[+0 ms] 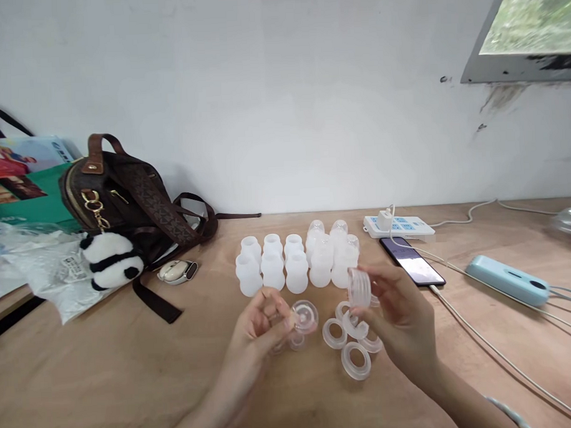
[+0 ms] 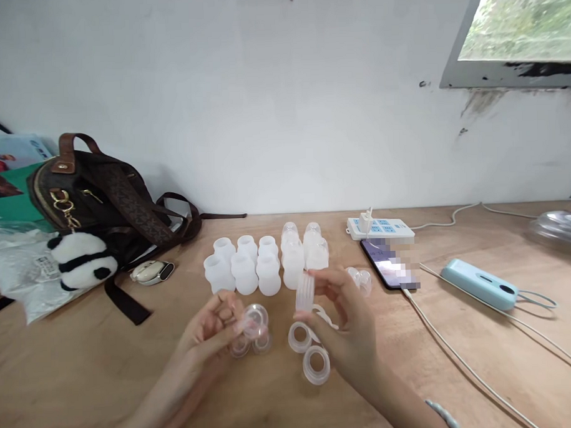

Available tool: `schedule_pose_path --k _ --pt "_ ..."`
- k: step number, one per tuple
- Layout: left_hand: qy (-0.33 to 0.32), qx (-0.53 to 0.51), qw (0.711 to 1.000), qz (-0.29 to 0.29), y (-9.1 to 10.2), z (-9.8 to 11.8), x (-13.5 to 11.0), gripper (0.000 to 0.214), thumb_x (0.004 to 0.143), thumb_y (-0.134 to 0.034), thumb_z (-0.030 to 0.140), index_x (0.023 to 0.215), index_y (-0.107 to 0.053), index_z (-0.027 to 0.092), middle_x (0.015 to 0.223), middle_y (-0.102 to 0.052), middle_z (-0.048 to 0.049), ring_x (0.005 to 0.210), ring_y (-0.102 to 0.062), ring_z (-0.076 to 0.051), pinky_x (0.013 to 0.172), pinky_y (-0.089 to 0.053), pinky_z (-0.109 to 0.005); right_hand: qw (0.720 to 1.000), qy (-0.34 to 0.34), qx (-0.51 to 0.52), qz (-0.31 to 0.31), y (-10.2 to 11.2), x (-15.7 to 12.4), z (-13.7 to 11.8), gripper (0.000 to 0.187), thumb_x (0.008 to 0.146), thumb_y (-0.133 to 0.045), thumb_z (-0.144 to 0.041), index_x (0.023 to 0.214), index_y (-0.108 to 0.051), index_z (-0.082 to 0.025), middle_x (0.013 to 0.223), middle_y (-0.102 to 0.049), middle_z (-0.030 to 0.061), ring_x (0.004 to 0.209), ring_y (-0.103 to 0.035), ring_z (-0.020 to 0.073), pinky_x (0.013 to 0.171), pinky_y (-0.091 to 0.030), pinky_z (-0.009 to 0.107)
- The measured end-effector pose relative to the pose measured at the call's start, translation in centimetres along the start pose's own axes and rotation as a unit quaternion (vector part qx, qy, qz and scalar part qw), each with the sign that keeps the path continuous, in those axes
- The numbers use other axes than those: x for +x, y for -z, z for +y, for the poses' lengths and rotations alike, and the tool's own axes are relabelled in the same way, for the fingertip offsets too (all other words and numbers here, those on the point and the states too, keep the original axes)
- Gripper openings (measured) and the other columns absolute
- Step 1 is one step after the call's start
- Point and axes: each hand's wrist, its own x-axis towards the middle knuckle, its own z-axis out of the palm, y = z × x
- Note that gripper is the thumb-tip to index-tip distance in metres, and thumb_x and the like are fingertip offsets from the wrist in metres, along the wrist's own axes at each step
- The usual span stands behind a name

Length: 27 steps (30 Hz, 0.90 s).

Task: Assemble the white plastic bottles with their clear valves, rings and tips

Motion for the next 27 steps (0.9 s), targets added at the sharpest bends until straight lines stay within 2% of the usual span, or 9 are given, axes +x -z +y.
schedule_pose_path --k 3,4,7,9,11,15,18,21,27 --pt "-0.089 0.086 0.992 0.035 1.4 1.9 0.8 0.035 0.07 -0.087 0.034 0.092 -0.064 0.02 0.077 -0.066 0.0023 0.068 -0.065 -0.014 0.066 -0.054 -0.026 0.999 -0.017 -0.024 0.046 0.2 0.6 0.2 0.035 0.084 -0.076 -0.027 0.116 -0.062 -0.027 0.106 -0.065 0.0044 0.093 -0.066 0.0192 0.081 -0.059 0.033" --pt "-0.091 0.126 0.987 0.039 2.0 2.5 1.0 0.033 0.07 -0.085 0.034 0.094 -0.067 0.019 0.08 -0.069 0.0007 0.069 -0.065 -0.015 0.069 -0.054 -0.027 0.998 -0.02 -0.031 0.05 0.2 0.7 0.2 0.035 0.083 -0.076 -0.028 0.115 -0.062 -0.027 0.105 -0.066 0.0049 0.093 -0.066 0.0198 0.081 -0.059 0.035" --pt "-0.048 0.239 0.97 0.021 4.2 3.7 1.1 0.025 0.074 -0.082 0.036 0.089 -0.073 0.018 0.078 -0.074 -0.0026 0.071 -0.066 -0.017 0.071 -0.053 -0.029 0.997 -0.023 -0.054 0.048 0.3 0.9 0.4 0.033 0.084 -0.075 -0.029 0.114 -0.061 -0.026 0.106 -0.067 0.0063 0.093 -0.067 0.0215 0.079 -0.059 0.038" --pt "-0.005 0.298 0.954 -0.019 5.9 3.8 1.0 0.022 0.073 -0.081 0.037 0.083 -0.075 0.018 0.079 -0.076 -0.0046 0.071 -0.067 -0.019 0.07 -0.053 -0.03 0.996 -0.025 -0.072 0.047 0.4 1.0 0.6 0.032 0.084 -0.073 -0.031 0.113 -0.06 -0.026 0.106 -0.067 0.0068 0.094 -0.067 0.022 0.079 -0.059 0.039" --pt "0.011 0.339 0.94 -0.03 7.5 3.6 1.1 0.021 0.07 -0.081 0.037 0.078 -0.076 0.018 0.078 -0.077 -0.0052 0.072 -0.068 -0.021 0.07 -0.053 -0.031 0.995 -0.028 -0.084 0.043 0.4 1.1 0.7 0.032 0.085 -0.072 -0.031 0.114 -0.059 -0.025 0.106 -0.067 0.0067 0.094 -0.067 0.0221 0.08 -0.059 0.04" --pt "-0.036 0.409 0.91 0.066 9.9 2.6 1.9 0.022 0.068 -0.075 0.037 0.079 -0.076 0.018 0.078 -0.078 -0.0068 0.075 -0.071 -0.026 0.074 -0.055 -0.037 0.994 -0.027 -0.104 0.024 0.3 1.1 1.1 0.034 0.086 -0.071 -0.03 0.117 -0.058 -0.025 0.106 -0.066 0.0063 0.094 -0.065 0.0223 0.082 -0.057 0.041" --pt "-0.043 0.452 0.888 0.07 10.3 1.5 2.7 0.018 0.071 -0.069 0.034 0.077 -0.074 0.018 0.075 -0.078 -0.0073 0.073 -0.071 -0.027 0.071 -0.055 -0.037 0.992 -0.019 -0.122 0.01 0.2 0.9 1.4 0.034 0.086 -0.071 -0.031 0.118 -0.059 -0.025 0.103 -0.065 0.0056 0.09 -0.064 0.0215 0.079 -0.057 0.041" --pt "-0.045 0.468 0.881 0.055 9.8 0.4 3.0 0.014 0.072 -0.064 0.028 0.076 -0.074 0.018 0.074 -0.078 -0.0061 0.071 -0.071 -0.026 0.07 -0.054 -0.035 0.991 -0.015 -0.132 -0.004 0.1 0.7 1.6 0.034 0.086 -0.071 -0.032 0.117 -0.059 -0.024 0.101 -0.065 0.0052 0.087 -0.064 0.021 0.077 -0.056 0.04" --pt "-0.055 0.498 0.865 0.02 9.7 -0.2 2.9 0.021 0.078 -0.06 0.031 0.079 -0.077 0.019 0.084 -0.08 -0.0078 0.082 -0.072 -0.027 0.077 -0.054 -0.035 0.985 -0.014 -0.171 -0.016 0.4 1.2 1.6 0.033 0.087 -0.068 -0.032 0.118 -0.058 -0.025 0.096 -0.065 0.0042 0.084 -0.063 0.021 0.077 -0.055 0.04"
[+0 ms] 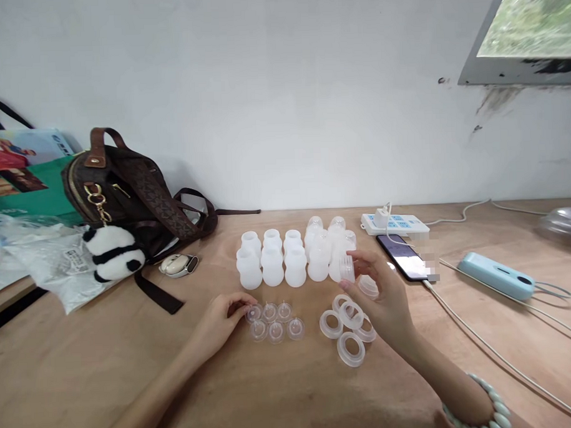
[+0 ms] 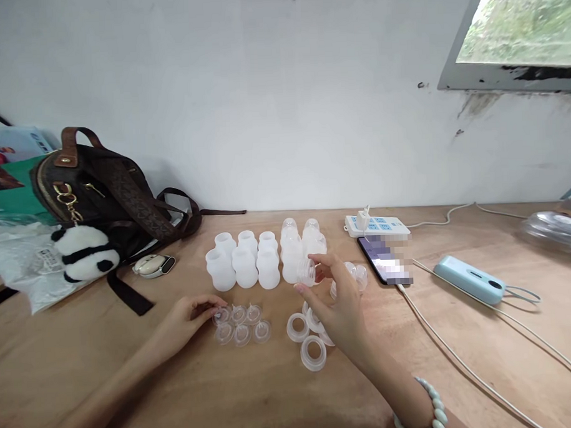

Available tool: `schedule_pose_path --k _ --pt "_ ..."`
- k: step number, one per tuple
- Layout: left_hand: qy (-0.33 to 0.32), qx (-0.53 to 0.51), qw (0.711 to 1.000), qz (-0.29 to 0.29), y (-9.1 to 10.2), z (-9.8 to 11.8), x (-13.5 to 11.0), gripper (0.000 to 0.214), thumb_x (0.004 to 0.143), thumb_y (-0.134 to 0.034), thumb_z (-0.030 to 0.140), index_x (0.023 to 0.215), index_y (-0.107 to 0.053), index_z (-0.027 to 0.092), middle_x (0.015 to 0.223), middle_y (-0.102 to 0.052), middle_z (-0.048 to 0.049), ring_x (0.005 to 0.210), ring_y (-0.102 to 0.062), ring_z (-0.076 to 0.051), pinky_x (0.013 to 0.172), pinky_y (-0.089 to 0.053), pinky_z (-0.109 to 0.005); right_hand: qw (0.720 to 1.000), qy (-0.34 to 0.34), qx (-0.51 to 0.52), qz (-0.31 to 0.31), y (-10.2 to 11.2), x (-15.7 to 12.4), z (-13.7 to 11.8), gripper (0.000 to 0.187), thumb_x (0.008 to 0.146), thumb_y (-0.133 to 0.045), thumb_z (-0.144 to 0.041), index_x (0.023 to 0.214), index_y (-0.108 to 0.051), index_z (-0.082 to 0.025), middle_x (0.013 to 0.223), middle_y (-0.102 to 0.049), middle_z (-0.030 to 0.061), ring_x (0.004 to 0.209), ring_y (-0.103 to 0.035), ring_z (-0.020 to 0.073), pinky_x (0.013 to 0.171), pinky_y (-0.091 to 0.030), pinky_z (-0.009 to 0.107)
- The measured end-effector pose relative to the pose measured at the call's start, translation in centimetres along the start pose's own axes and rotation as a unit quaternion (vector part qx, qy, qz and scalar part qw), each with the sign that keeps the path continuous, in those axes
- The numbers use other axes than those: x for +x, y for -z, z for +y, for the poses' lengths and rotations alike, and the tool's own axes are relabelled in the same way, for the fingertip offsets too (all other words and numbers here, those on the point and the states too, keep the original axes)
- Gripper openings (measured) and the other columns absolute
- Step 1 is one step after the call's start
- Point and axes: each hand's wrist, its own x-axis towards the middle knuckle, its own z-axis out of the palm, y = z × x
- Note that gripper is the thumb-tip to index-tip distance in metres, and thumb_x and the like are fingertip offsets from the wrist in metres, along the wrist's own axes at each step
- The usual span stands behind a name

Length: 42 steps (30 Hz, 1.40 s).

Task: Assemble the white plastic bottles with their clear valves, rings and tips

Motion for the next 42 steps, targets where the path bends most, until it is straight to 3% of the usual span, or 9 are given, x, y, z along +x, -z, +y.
schedule_pose_path --k 6,9,15,19,31,34,37,39,42 --pt "-0.039 0.037 0.999 -0.007 0.4 -0.7 0.0 0.021 0.079 -0.056 0.027 0.075 -0.076 0.021 0.083 -0.075 -0.0058 0.079 -0.068 -0.024 0.074 -0.051 -0.033 0.997 0.018 -0.061 -0.048 0.7 1.0 0.0 0.032 0.086 -0.067 -0.029 0.116 -0.058 -0.025 0.097 -0.064 0.0045 0.082 -0.064 0.0209 0.075 -0.055 0.038" --pt "-0.051 0.053 0.997 -0.009 0.4 -0.9 0.0 0.023 0.081 -0.054 0.026 0.078 -0.076 0.021 0.086 -0.073 -0.0062 0.081 -0.066 -0.024 0.074 -0.05 -0.033 0.989 0.029 -0.098 -0.111 1.3 1.1 -0.4 0.034 0.086 -0.065 -0.024 0.118 -0.057 -0.024 0.102 -0.064 0.0053 0.087 -0.064 0.0219 0.075 -0.054 0.037" --pt "-0.057 0.09 0.994 -0.003 0.5 -0.5 -0.4 0.023 0.085 -0.052 0.027 0.087 -0.074 0.02 0.092 -0.072 -0.0073 0.08 -0.064 -0.023 0.073 -0.048 -0.033 0.908 0.068 -0.167 -0.378 1.8 0.2 -2.0 0.036 0.072 -0.068 -0.002 0.101 -0.062 -0.023 0.104 -0.066 0.0037 0.103 -0.057 0.0261 0.091 -0.048 0.046" --pt "-0.064 0.09 0.994 -0.001 0.5 0.0 -0.6 0.021 0.086 -0.052 0.026 0.086 -0.073 0.02 0.091 -0.072 -0.0068 0.082 -0.065 -0.024 0.075 -0.049 -0.033 0.875 0.085 -0.193 -0.436 1.7 -0.6 -2.1 0.035 0.072 -0.064 0.0 0.097 -0.062 -0.023 0.1 -0.065 0.0031 0.099 -0.055 0.0257 0.091 -0.047 0.047" --pt "-0.073 0.094 0.993 0.008 0.3 -0.3 -0.6 0.022 0.087 -0.051 0.026 0.085 -0.071 0.021 0.092 -0.072 -0.0064 0.083 -0.066 -0.024 0.076 -0.05 -0.034 0.874 0.092 -0.199 -0.433 2.6 -0.7 -1.4 0.043 0.072 -0.065 -0.003 0.109 -0.063 -0.026 0.104 -0.065 0.005 0.102 -0.057 0.0271 0.089 -0.05 0.046" --pt "-0.075 0.101 0.992 0.008 0.4 -0.4 -0.7 0.023 0.088 -0.048 0.026 0.086 -0.07 0.021 0.091 -0.072 -0.0068 0.084 -0.067 -0.025 0.077 -0.05 -0.034 0.911 0.099 -0.187 -0.354 2.6 0.6 -1.8 0.024 0.082 -0.063 -0.01 0.102 -0.062 -0.024 0.101 -0.067 0.0058 0.098 -0.059 0.0258 0.083 -0.051 0.041" --pt "-0.078 0.102 0.992 0.018 0.5 -0.2 -0.6 0.023 0.089 -0.048 0.027 0.084 -0.07 0.021 0.09 -0.074 -0.0069 0.085 -0.068 -0.026 0.077 -0.05 -0.035 0.937 0.167 -0.234 -0.198 1.9 3.0 -1.7 0.015 0.092 -0.055 -0.016 0.104 -0.061 -0.022 0.102 -0.069 0.0082 0.099 -0.061 0.0279 0.086 -0.048 0.045" --pt "-0.08 0.098 0.991 0.03 0.5 0.0 -0.7 0.022 0.089 -0.049 0.028 0.084 -0.07 0.022 0.089 -0.075 -0.0062 0.084 -0.069 -0.026 0.076 -0.05 -0.034 0.919 0.214 -0.306 -0.124 0.9 4.8 -1.3 0.023 0.094 -0.053 -0.017 0.116 -0.06 -0.019 0.116 -0.069 0.012 0.112 -0.058 0.0324 0.096 -0.043 0.053" --pt "-0.085 0.099 0.99 0.052 0.7 0.2 -0.7 0.022 0.089 -0.049 0.027 0.085 -0.07 0.022 0.087 -0.077 -0.0054 0.081 -0.07 -0.026 0.073 -0.05 -0.033 0.879 0.244 -0.39 -0.125 -0.8 6.9 -0.3 0.033 0.095 -0.055 -0.016 0.128 -0.056 -0.013 0.131 -0.065 0.0162 0.136 -0.045 0.0376 0.113 -0.026 0.062"
